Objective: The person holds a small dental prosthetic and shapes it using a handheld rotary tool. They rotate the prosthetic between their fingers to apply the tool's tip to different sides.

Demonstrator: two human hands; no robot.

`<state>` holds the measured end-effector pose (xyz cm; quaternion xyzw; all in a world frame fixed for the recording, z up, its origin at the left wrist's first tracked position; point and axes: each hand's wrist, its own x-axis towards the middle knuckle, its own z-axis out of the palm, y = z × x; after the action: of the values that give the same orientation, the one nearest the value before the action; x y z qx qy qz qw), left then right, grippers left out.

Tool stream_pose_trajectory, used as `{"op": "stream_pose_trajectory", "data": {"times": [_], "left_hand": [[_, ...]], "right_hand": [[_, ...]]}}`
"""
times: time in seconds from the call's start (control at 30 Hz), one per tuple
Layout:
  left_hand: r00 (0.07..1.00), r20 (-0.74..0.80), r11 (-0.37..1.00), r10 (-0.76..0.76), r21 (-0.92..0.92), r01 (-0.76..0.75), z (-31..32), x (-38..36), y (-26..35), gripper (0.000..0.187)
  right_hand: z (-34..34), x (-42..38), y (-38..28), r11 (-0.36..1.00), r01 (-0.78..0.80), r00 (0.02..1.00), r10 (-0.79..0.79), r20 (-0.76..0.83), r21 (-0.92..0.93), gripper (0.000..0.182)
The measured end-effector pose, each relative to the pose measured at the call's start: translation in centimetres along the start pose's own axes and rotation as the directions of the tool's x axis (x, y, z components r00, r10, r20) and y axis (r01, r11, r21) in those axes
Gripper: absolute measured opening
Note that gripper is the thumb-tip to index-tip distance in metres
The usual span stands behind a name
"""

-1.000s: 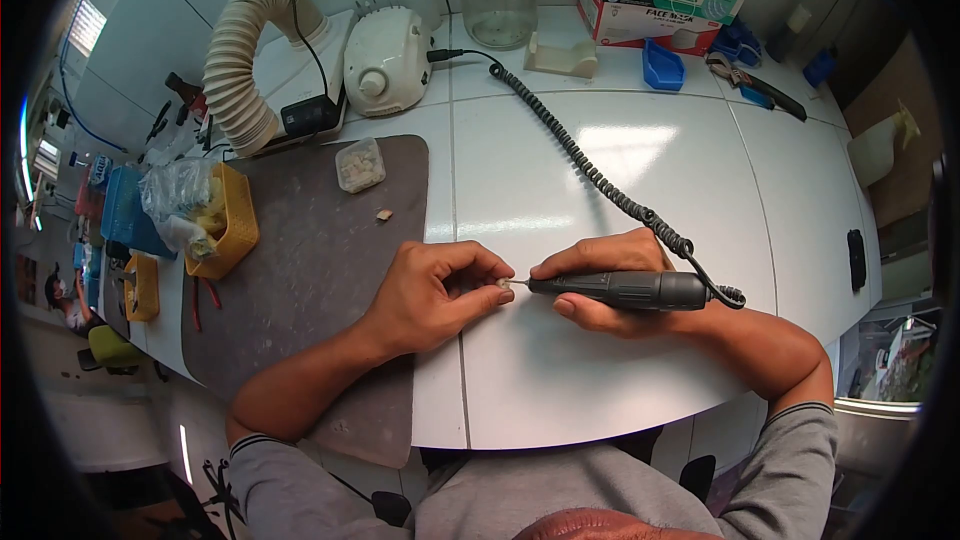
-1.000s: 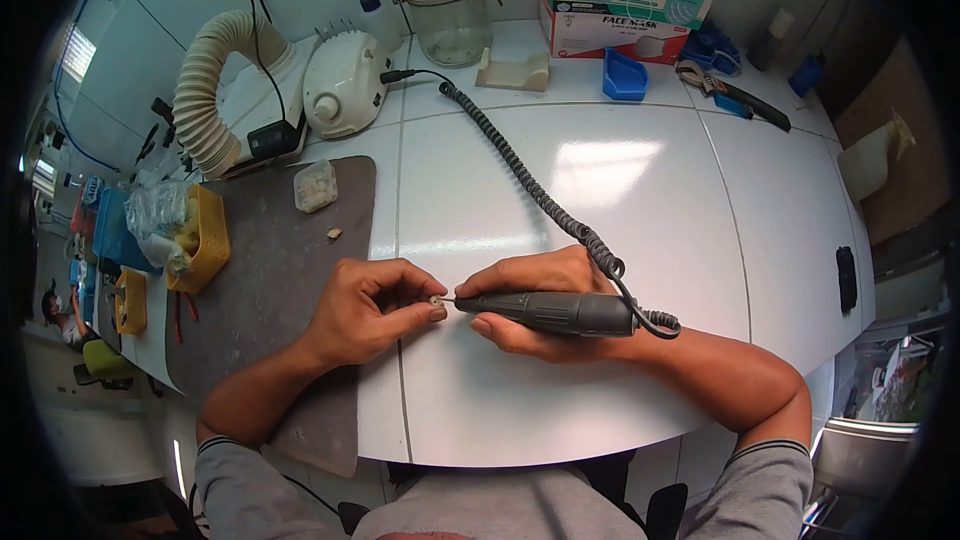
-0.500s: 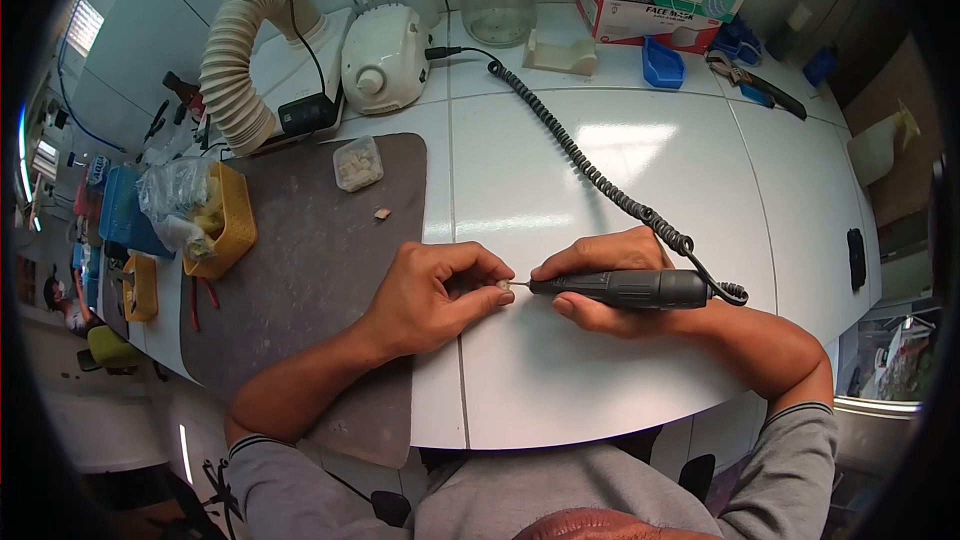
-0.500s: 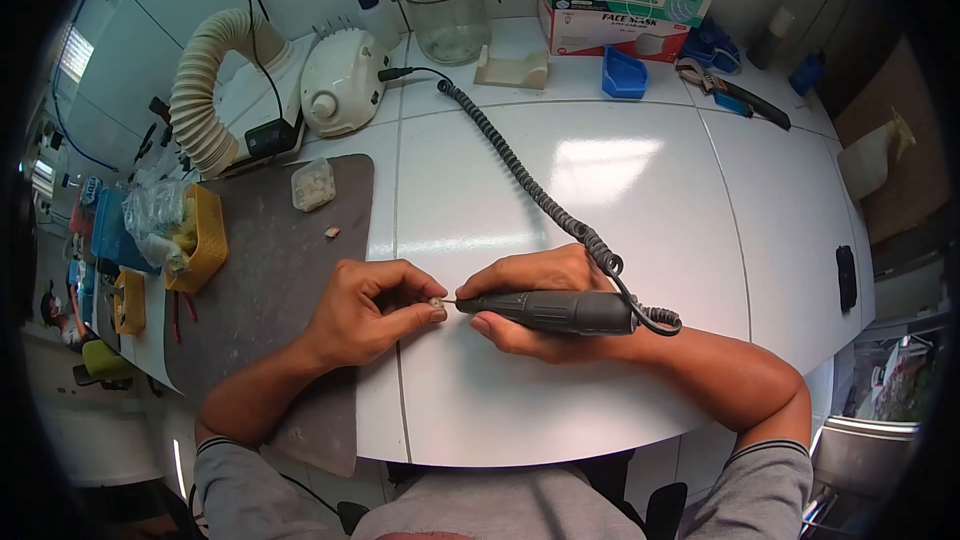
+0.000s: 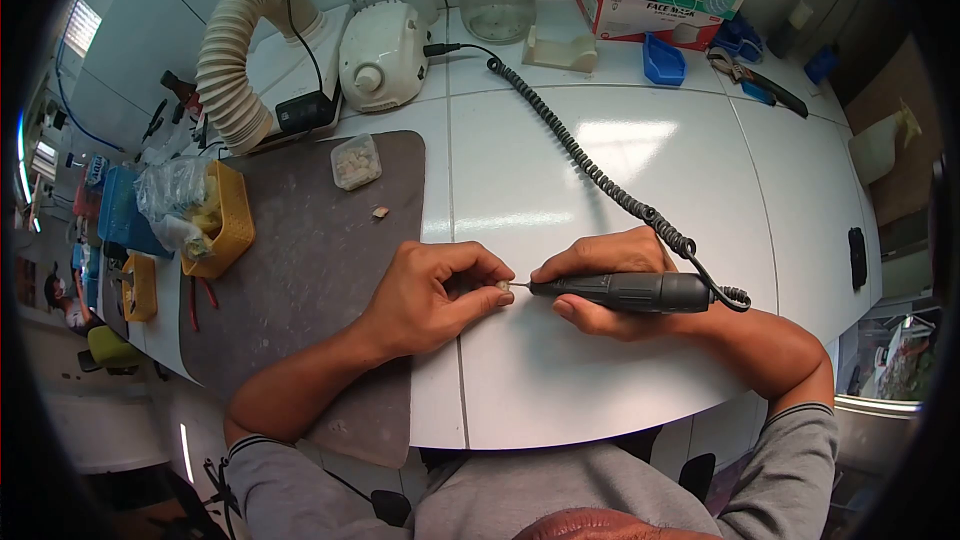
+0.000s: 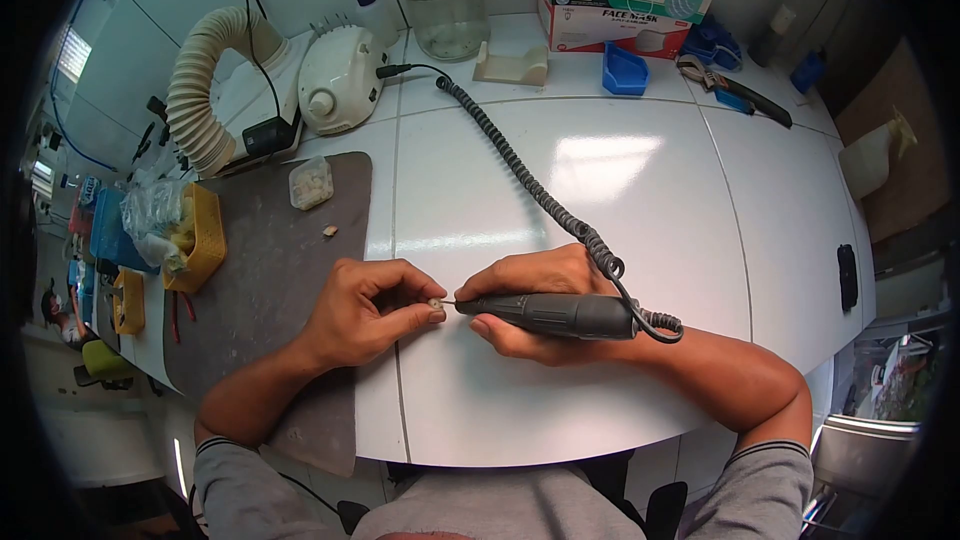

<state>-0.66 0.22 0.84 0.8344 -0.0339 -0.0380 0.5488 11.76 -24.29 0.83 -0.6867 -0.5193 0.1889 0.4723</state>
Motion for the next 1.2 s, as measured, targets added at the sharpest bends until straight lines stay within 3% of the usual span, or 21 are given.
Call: {"op": "stream_pose_trajectory", "data": {"times": [0.47,0.6,0.7,0.87,0.97,1.13,1.2], "left_hand": [[1.0,-0.001,1.0,0.004,-0.017,-0.004,0.0,0.0,-0.2,0.016],[1.0,-0.021,0.996,-0.003,-0.086,0.001,0.2,-0.2,-0.7,0.019],[1.0,-0.03,0.996,-0.009,-0.086,0.007,0.3,-0.2,-0.9,0.02],[1.0,-0.03,0.999,0.003,-0.048,-0.005,0.2,-0.1,-0.6,0.02],[0.999,-0.044,0.996,0.009,-0.083,-0.013,0.3,-0.1,-1.0,0.019],[1.0,0.005,0.99,-0.022,-0.14,0.022,-0.1,-0.2,-1.0,0.018],[0.997,-0.055,0.979,0.047,-0.196,-0.057,0.3,-0.2,-1.7,0.016]], "right_hand": [[0.2,-0.1,0.4,0.999,0.042,0.999,-0.042,-0.001,0.002,0.034],[-0.5,-0.5,1.3,0.993,0.047,0.996,-0.039,-0.078,0.111,0.031],[-0.9,-0.4,1.1,0.849,-0.129,0.976,0.201,-0.086,0.513,0.036],[-1.2,-0.5,1.5,0.66,-0.137,0.965,0.257,-0.051,0.739,0.045],[-1.2,-0.6,2.0,0.555,-0.131,0.958,0.283,-0.038,0.821,0.048],[-1.0,-0.6,1.8,0.582,-0.147,0.951,0.307,-0.048,0.8,0.049],[-1.2,-0.5,1.6,0.612,-0.161,0.951,0.306,-0.045,0.774,0.049]]}}
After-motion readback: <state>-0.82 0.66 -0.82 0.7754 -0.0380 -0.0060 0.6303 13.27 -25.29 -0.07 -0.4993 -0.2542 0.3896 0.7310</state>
